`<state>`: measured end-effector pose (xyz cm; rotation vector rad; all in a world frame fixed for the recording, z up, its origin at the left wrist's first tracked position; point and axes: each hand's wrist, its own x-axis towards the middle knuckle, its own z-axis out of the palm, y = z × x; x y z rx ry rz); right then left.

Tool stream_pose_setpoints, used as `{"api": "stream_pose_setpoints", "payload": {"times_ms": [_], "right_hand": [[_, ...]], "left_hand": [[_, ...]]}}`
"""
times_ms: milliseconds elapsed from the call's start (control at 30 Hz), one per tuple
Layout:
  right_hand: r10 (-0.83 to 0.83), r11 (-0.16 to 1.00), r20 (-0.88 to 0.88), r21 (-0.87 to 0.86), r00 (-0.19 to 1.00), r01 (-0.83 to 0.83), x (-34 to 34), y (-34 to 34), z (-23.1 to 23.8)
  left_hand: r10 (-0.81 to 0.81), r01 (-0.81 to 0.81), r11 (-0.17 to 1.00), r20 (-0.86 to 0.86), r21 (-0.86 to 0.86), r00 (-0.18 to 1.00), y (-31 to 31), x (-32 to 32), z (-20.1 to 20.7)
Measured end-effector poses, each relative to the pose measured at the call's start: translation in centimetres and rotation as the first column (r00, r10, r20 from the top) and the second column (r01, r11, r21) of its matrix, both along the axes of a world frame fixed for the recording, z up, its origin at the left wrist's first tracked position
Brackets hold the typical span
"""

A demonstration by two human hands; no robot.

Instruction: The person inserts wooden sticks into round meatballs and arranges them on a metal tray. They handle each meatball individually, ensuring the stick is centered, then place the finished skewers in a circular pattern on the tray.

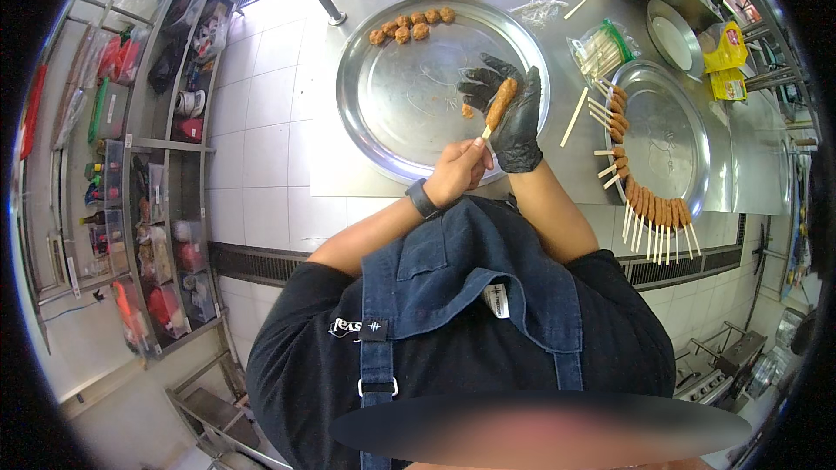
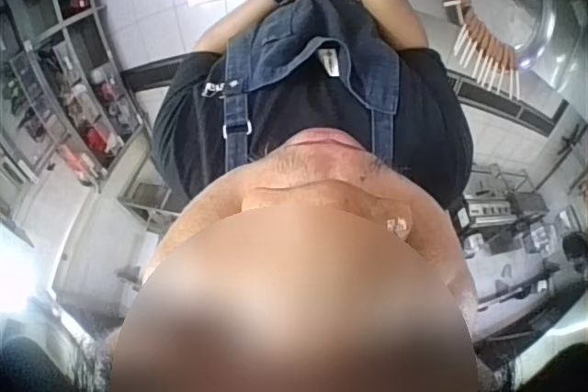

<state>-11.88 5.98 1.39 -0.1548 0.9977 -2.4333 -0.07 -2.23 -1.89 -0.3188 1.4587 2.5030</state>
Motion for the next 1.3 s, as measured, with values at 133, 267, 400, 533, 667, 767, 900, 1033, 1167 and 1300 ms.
{"api": "stream_pose_setpoints", "payload": {"times_ms": [133, 267, 400, 533, 667, 767, 900, 1033, 1167, 1300], "right_hand": [[-0.092, 0.993, 0.051, -0.064, 0.994, 0.095, -0.2, 0.2, 0.1], [-0.137, 0.990, 0.010, 0.027, 0.991, 0.137, -0.2, 0.9, 0.2], [-0.125, 0.991, 0.016, -0.036, 0.992, 0.126, -0.1, 1.1, -0.2], [-0.106, 0.993, -0.006, -0.061, 0.994, 0.105, -0.4, 1.3, -0.6], [-0.028, 0.996, -0.004, -0.087, 1.000, 0.028, -1.1, 2.1, -0.5], [-0.100, 0.994, -0.016, -0.047, 0.995, 0.100, -1.2, 2.6, -0.3], [-0.046, 0.999, -0.022, 0.017, 0.999, 0.047, -0.8, 2.5, -0.3], [-0.141, 0.987, -0.085, 0.062, 0.986, 0.146, -0.7, 2.2, -0.2], [-0.085, 0.994, -0.089, 0.056, 0.992, 0.090, -0.6, 1.9, 0.2], [-0.072, 0.996, -0.063, 0.049, 0.995, 0.075, -0.3, 1.6, 0.4]], "left_hand": [[-0.072, 0.064, 0.982, 0.042, 0.175, 0.997, 0.2, -0.1, 0.1], [-0.074, 0.069, 0.988, 0.033, 0.135, 0.997, 0.6, -0.2, 0.1], [-0.057, 0.051, 0.988, 0.034, 0.143, 0.998, 1.1, -0.3, 0.1], [-0.085, 0.079, 0.990, 0.043, 0.116, 0.995, 1.7, -0.4, 0.3], [-0.146, 0.122, 0.933, 0.046, 0.340, 0.988, 1.8, -0.7, 0.8], [-0.171, 0.156, 0.930, 0.016, 0.333, 0.985, 2.0, -0.6, 1.1], [-0.094, 0.091, 0.978, 0.009, 0.189, 0.996, 3.3, -0.7, 0.8], [-0.148, 0.135, 0.968, 0.045, 0.211, 0.988, 3.7, -0.6, 0.1], [-0.050, 0.042, 0.975, 0.028, 0.217, 0.998, 3.7, -0.5, 0.1], [-0.086, 0.078, 0.972, 0.026, 0.221, 0.996, 3.3, -0.3, 0.9]]}}
